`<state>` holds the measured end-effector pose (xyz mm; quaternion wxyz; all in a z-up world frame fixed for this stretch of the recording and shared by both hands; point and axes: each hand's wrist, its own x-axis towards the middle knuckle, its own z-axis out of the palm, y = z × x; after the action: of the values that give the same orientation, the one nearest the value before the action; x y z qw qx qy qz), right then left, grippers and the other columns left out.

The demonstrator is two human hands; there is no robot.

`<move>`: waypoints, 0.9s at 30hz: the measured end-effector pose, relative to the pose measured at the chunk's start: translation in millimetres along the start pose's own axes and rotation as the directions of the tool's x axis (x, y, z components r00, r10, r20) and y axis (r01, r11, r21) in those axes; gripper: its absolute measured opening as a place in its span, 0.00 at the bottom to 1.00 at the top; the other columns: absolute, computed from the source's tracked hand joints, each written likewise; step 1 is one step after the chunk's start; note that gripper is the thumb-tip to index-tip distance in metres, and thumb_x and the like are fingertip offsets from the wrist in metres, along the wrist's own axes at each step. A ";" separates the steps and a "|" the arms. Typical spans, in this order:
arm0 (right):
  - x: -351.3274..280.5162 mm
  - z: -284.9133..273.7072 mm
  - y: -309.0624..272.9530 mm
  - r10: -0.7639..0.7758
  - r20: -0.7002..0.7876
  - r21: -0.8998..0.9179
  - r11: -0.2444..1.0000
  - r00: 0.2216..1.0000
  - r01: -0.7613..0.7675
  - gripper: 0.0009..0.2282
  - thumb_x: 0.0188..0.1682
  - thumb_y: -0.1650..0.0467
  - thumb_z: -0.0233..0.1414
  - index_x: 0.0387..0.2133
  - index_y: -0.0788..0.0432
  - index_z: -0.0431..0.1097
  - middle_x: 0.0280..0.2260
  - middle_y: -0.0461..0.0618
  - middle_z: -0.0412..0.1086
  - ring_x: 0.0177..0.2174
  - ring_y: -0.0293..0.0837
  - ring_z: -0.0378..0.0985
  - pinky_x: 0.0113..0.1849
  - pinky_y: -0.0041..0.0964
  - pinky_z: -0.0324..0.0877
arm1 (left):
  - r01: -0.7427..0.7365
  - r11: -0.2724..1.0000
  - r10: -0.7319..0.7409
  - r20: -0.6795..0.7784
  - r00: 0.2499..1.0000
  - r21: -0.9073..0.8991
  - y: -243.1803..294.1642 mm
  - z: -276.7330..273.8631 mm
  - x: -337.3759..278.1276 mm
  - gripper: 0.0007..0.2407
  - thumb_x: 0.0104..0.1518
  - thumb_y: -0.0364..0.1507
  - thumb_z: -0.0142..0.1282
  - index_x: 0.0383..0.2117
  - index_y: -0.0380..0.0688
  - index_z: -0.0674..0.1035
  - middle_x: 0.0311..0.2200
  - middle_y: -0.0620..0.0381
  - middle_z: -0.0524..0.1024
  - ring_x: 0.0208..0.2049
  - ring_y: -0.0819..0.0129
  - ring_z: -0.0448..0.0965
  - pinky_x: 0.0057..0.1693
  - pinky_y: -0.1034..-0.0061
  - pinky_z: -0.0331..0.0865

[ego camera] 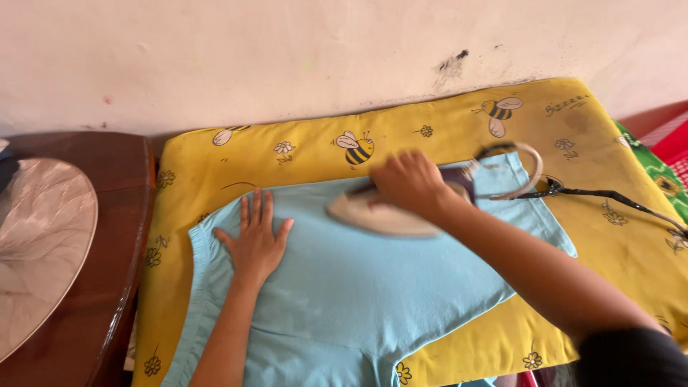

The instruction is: The person irons a light blue pair of shorts on a yellow ironing board, smoothing and folding them before placing them aside. Then, the person irons a light blue t-shirt with a cartoon graphic, smoothing the sleeves and body before folding it.

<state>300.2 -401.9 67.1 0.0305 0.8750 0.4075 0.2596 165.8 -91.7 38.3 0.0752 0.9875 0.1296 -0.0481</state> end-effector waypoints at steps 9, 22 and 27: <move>-177.9 -153.5 19.1 0.395 0.537 -0.295 0.916 0.745 -0.273 0.18 0.38 0.41 0.49 0.29 0.31 0.70 0.18 0.37 0.73 0.25 0.43 0.82 0.29 0.39 0.76 | 0.026 0.999 -0.028 0.029 0.999 0.045 0.6 3.4 3.0 0.30 0.65 0.55 0.26 0.73 0.64 0.46 0.76 0.68 0.37 0.76 0.64 0.32 0.61 0.15 0.38; -90.8 -64.1 169.7 0.611 0.480 -0.384 0.792 0.630 -0.475 0.31 0.30 0.34 0.53 0.36 0.36 0.79 0.28 0.49 0.78 0.36 0.53 0.84 0.39 0.48 0.75 | 0.016 1.000 -0.017 0.033 0.999 0.008 -2.1 4.7 3.0 0.30 0.65 0.54 0.25 0.73 0.62 0.45 0.76 0.70 0.33 0.76 0.65 0.30 0.62 0.15 0.35; -136.9 -121.5 83.1 0.186 0.660 -0.265 0.964 0.728 -0.007 0.33 0.27 0.30 0.43 0.32 0.34 0.73 0.22 0.40 0.76 0.28 0.42 0.84 0.37 0.39 0.79 | 0.005 1.000 -0.005 0.001 1.000 0.007 -7.0 12.0 6.7 0.29 0.65 0.54 0.25 0.73 0.64 0.46 0.76 0.69 0.36 0.76 0.66 0.31 0.61 0.14 0.36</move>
<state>226.8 -576.3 135.2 0.2706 0.9186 0.2864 -0.0287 169.5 -85.3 24.8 0.0717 0.9875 0.1317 -0.0494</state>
